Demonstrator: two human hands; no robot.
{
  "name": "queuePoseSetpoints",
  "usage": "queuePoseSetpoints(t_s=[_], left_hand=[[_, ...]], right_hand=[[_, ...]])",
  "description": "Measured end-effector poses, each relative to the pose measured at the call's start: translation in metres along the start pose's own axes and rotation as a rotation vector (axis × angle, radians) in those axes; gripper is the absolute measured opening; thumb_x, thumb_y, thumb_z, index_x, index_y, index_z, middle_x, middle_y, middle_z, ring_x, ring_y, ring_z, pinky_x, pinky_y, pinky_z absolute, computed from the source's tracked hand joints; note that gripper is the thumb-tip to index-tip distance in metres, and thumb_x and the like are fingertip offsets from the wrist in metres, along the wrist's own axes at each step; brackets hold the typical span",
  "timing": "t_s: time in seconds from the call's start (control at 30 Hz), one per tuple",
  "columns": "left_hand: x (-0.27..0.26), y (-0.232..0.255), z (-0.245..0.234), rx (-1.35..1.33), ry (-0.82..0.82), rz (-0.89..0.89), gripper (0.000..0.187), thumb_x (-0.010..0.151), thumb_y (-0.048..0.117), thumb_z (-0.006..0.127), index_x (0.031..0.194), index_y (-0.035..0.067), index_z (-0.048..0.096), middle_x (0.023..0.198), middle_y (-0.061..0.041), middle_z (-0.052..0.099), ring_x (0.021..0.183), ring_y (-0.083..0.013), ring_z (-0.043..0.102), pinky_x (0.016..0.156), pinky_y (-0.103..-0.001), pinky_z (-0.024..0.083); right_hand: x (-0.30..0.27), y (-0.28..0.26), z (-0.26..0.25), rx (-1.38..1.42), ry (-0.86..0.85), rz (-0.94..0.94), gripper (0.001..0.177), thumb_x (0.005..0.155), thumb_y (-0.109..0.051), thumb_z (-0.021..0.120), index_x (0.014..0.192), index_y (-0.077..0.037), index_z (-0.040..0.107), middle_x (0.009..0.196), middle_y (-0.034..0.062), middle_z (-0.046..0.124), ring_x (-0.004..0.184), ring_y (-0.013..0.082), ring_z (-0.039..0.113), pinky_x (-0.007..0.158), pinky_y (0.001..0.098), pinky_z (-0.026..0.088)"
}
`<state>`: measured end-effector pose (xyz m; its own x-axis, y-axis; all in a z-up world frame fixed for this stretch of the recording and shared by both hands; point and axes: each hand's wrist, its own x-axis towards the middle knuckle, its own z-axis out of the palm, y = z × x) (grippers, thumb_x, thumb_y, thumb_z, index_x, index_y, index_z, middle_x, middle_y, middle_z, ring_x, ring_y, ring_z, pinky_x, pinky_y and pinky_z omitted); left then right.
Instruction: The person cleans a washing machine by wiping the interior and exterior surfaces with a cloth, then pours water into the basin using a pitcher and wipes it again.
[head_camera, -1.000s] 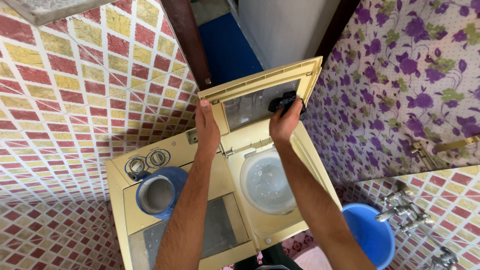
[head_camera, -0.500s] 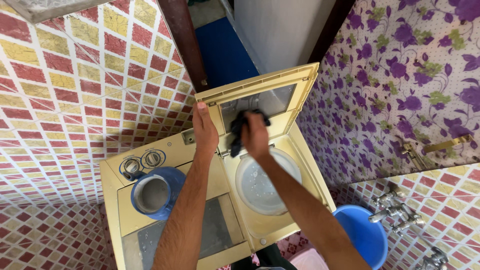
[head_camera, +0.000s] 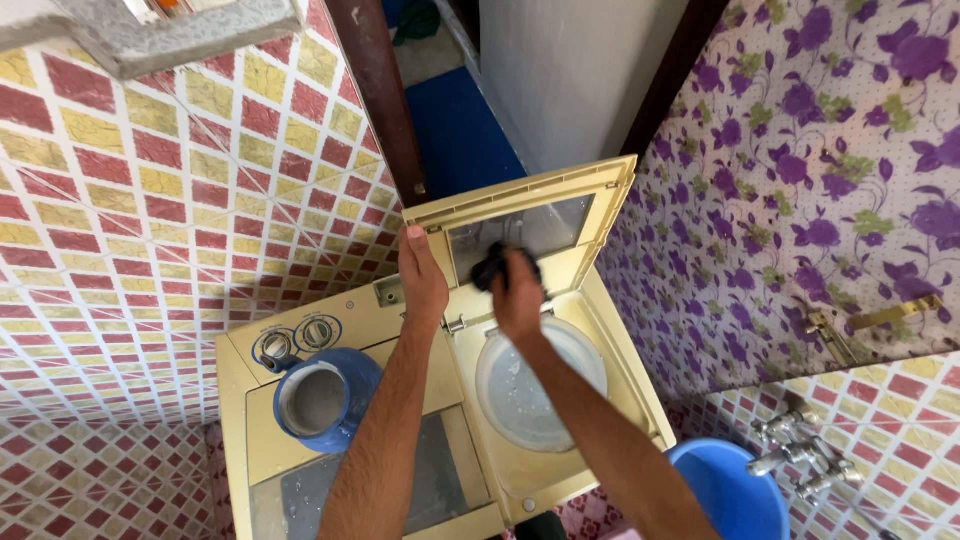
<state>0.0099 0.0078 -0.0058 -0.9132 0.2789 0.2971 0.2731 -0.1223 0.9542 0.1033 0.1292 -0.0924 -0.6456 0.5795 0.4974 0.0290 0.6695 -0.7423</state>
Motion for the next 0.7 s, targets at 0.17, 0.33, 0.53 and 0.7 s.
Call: queuePoseSetpoints(t_s=[0.17, 0.33, 0.53, 0.7], left_hand=[[0.001, 0.000, -0.003, 0.009, 0.009, 0.003, 0.064, 0.110, 0.053, 0.029, 0.130, -0.002, 0.053, 0.117, -0.011, 0.060, 0.108, -0.0214, 0.055, 0.098, -0.035, 0.043], [0.003, -0.001, -0.001, 0.000, 0.009, 0.027, 0.060, 0.112, 0.051, 0.030, 0.126, -0.002, 0.056, 0.112, -0.012, 0.061, 0.105, -0.0215, 0.056, 0.098, -0.035, 0.045], [-0.003, -0.010, -0.002, 0.043, 0.020, 0.029, 0.055, 0.114, 0.050, 0.031, 0.108, 0.000, 0.053, 0.092, -0.007, 0.048, 0.088, -0.0170, 0.044, 0.084, -0.033, 0.043], [-0.008, -0.004, -0.002, 0.069, 0.040, 0.051, 0.057, 0.114, 0.051, 0.030, 0.105, -0.001, 0.052, 0.090, -0.007, 0.046, 0.086, -0.0174, 0.043, 0.082, -0.034, 0.043]], right_hand=[[-0.007, -0.025, 0.014, 0.214, -0.189, -0.034, 0.043, 0.090, 0.003, 0.064, 0.132, -0.001, 0.058, 0.123, 0.0247, 0.066, 0.115, 0.0449, 0.064, 0.094, 0.0436, 0.054], [0.007, 0.026, -0.012, 0.109, -0.037, 0.097, 0.042, 0.091, 0.006, 0.057, 0.132, -0.004, 0.061, 0.121, 0.0212, 0.067, 0.095, 0.0388, 0.066, 0.082, 0.0414, 0.055], [0.034, 0.071, -0.050, 0.425, 0.246, 0.194, 0.032, 0.102, 0.006, 0.049, 0.132, -0.002, 0.058, 0.105, 0.0063, 0.063, 0.095, 0.0154, 0.057, 0.088, 0.0287, 0.050], [0.034, 0.029, -0.061, 0.795, 0.325, 0.294, 0.015, 0.107, -0.002, 0.051, 0.119, -0.003, 0.060, 0.104, 0.0019, 0.063, 0.093, 0.0125, 0.057, 0.085, 0.0290, 0.052]])
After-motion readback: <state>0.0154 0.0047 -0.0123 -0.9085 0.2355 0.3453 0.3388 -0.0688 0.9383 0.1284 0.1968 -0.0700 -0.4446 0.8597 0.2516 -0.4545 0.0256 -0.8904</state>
